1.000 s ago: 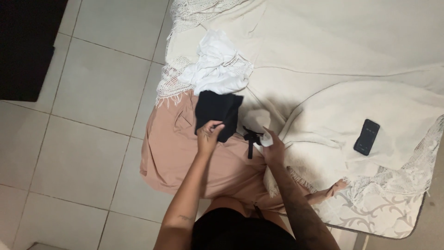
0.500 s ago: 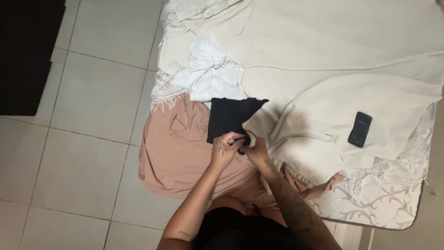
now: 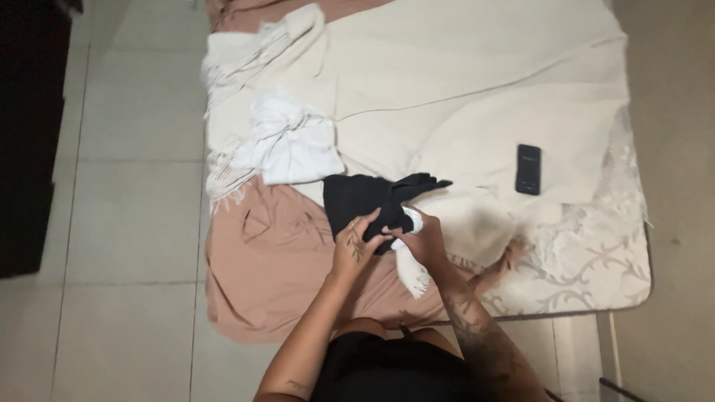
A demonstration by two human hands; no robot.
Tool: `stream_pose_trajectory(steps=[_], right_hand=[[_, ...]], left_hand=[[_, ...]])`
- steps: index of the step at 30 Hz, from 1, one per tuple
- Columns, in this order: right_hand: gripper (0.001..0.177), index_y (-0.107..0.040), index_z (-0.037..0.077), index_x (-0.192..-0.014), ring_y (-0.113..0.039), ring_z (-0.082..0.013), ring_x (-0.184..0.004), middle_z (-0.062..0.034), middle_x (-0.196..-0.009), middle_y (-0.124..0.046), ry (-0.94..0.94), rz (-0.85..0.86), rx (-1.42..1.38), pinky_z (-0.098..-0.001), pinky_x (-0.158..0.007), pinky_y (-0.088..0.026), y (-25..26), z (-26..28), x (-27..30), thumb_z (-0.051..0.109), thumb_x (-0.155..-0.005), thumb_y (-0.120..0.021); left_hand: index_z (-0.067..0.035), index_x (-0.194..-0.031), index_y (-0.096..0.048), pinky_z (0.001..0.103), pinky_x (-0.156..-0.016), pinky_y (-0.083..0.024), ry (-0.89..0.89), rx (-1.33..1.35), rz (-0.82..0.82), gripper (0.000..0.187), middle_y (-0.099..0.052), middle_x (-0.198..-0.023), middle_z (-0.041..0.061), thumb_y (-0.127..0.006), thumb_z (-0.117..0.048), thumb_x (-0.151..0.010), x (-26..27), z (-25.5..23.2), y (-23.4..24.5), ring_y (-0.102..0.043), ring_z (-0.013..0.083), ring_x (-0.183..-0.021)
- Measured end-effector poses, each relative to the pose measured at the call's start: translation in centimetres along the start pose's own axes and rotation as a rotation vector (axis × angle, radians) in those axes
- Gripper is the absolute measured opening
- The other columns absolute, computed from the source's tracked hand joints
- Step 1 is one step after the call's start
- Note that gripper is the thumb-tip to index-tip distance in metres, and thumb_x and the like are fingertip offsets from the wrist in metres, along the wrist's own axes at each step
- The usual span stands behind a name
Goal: Picking up various items of clothing from a bed and placing them into a suitcase on the floor to organize them.
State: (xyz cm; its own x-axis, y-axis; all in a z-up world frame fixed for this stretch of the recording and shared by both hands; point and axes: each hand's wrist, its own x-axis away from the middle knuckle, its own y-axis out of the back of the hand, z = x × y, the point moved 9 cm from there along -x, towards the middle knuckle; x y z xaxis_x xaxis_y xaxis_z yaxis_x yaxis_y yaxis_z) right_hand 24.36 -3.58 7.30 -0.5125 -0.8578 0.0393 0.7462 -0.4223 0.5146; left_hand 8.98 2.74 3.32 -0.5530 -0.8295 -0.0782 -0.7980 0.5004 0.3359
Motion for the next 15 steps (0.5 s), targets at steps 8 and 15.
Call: stream_pose_trajectory(steps=[8,15], right_hand=[[0.028,-0.072,-0.001,-0.090,-0.064,-0.0131,-0.077,-0.0137,-0.083,-0.080,-0.101,-0.020,-0.267,-0.0357,-0.068,-0.055,7.2,-3.1,5.8,0.017,-0.077,-0.091],[0.032,-0.067,0.003,-0.069,-0.055,-0.0129,-0.058,-0.0071,-0.059,-0.068,-0.151,-0.217,-0.307,-0.0301,-0.055,-0.045,15.7,-7.5,12.9,0.024,-0.082,-0.088]], left_hand=[[-0.010,-0.108,-0.079,0.041,-0.083,-0.060,-0.054,-0.020,0.003,0.025,-0.079,-0.094,0.015,-0.081,-0.022,-0.086,2.3,-2.6,-4.5,-0.076,0.0332,-0.094],[-0.009,-0.099,-0.080,0.046,-0.081,-0.060,-0.021,-0.071,0.182,0.029,-0.078,-0.085,0.017,-0.074,-0.037,-0.093,5.5,-5.0,-12.7,-0.075,0.0380,-0.090]])
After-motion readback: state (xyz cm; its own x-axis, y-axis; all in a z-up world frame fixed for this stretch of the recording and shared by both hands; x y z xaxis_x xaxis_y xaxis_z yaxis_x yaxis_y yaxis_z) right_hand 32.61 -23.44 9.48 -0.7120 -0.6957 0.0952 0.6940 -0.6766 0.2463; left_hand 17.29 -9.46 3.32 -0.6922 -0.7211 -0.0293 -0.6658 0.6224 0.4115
